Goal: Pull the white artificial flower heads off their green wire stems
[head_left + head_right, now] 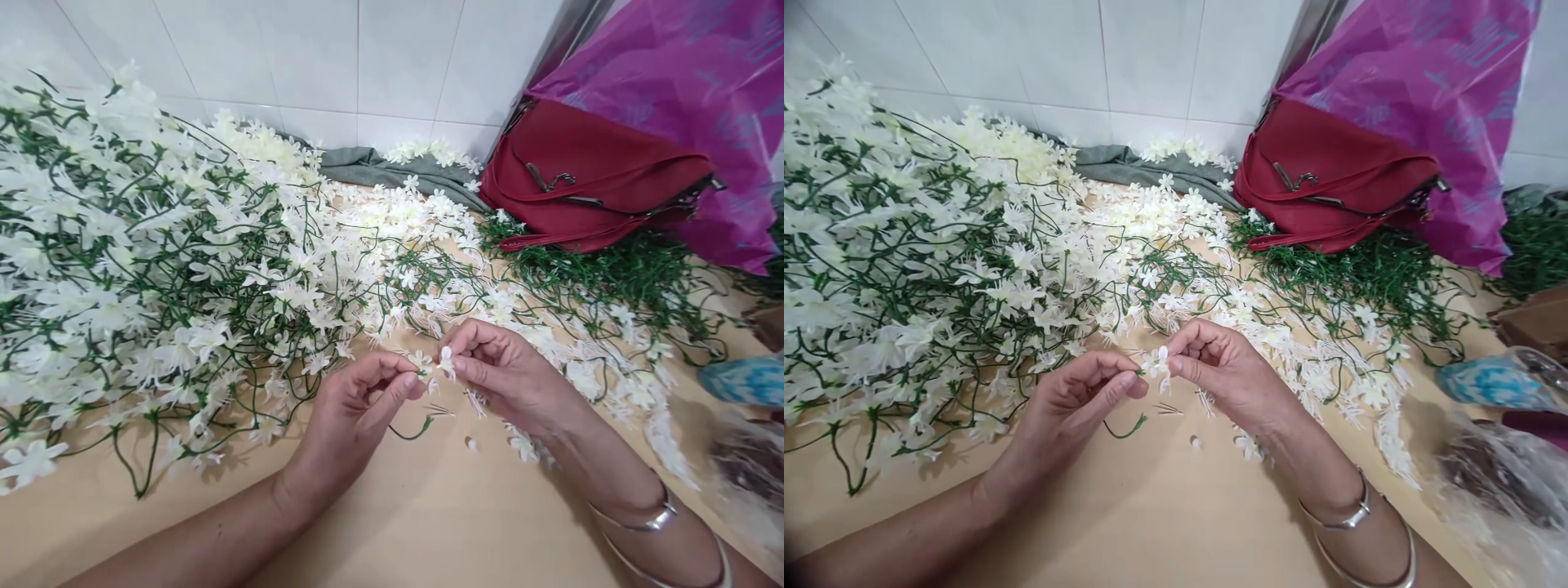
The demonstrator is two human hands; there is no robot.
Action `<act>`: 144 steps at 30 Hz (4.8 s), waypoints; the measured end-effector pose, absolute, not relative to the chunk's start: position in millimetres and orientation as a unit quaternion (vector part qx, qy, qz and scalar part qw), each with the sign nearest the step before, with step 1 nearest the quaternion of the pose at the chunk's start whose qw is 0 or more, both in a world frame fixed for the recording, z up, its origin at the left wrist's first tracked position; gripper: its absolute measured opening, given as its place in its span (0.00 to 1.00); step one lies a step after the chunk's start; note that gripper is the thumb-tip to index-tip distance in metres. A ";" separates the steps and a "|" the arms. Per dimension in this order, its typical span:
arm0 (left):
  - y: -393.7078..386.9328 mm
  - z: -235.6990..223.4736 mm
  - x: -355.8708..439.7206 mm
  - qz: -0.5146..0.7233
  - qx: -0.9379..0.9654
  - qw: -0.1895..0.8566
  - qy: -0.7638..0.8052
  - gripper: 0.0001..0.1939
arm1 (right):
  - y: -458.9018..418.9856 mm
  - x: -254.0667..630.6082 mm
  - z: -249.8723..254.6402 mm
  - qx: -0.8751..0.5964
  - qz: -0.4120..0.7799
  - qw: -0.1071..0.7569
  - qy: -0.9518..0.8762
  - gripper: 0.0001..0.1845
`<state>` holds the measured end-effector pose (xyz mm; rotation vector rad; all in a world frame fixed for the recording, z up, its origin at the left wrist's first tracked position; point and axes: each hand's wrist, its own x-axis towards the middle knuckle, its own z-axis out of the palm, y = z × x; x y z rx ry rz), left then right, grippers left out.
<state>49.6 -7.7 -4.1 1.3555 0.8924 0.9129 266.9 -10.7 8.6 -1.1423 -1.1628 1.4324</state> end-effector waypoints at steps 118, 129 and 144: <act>2.7 -8.9 50.7 0.433 0.601 0.544 0.394 0.08 | -23.7 242.6 5.8 -0.527 0.396 0.419 -0.625 0.06; 4.3 -10.4 50.3 0.408 0.667 0.477 0.401 0.06 | -22.7 247.0 2.4 -0.524 0.455 0.432 -0.575 0.08; 3.6 -12.1 50.0 0.375 0.660 0.518 0.395 0.09 | -24.4 241.0 3.9 -0.521 0.500 0.426 -0.546 0.13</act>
